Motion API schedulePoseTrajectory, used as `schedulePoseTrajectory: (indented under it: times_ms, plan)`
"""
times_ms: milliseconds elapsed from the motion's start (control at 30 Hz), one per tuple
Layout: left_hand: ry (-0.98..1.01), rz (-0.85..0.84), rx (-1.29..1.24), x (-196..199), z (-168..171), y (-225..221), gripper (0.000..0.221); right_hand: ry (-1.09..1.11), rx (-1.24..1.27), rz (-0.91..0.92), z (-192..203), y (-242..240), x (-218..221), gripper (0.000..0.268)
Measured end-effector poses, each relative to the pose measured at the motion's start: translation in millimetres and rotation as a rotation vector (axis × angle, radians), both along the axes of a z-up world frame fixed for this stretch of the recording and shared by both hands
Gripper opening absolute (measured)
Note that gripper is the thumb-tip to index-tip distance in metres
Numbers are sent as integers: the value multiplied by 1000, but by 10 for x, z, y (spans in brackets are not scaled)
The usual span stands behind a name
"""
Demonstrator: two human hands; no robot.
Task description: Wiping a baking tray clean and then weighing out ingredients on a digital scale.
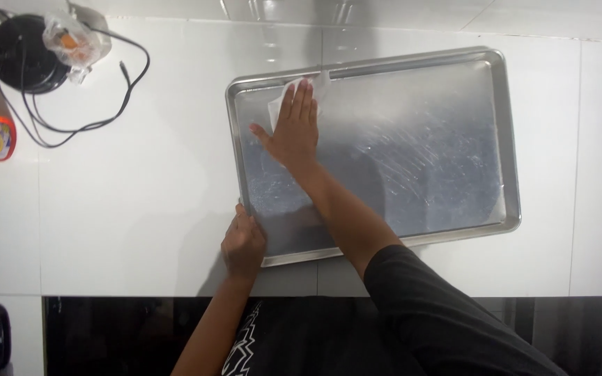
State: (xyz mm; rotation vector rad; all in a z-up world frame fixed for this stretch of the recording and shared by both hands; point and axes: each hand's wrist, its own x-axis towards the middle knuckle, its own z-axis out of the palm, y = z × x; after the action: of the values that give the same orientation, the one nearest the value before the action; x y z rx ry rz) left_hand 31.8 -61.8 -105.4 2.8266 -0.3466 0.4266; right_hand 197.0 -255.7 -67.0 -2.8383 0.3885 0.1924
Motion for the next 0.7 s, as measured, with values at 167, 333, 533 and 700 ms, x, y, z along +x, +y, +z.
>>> schedulePoseTrajectory:
  times_ms: [167,333,533,700]
  plan:
    - [-474,10,78,-11,-59,48,30,-160,-139,521,-177,101,66,112]
    - [258,131,-379,-118,-350,124,48,-342,-22,873,-242,403,-239,119]
    - [474,206,-448,-94,69,80,47,-175,-24,1090,-177,332,-1132,131]
    - [471,243,-432,-67,33,57,44,-107,281,1296,-40,125,-1807,124]
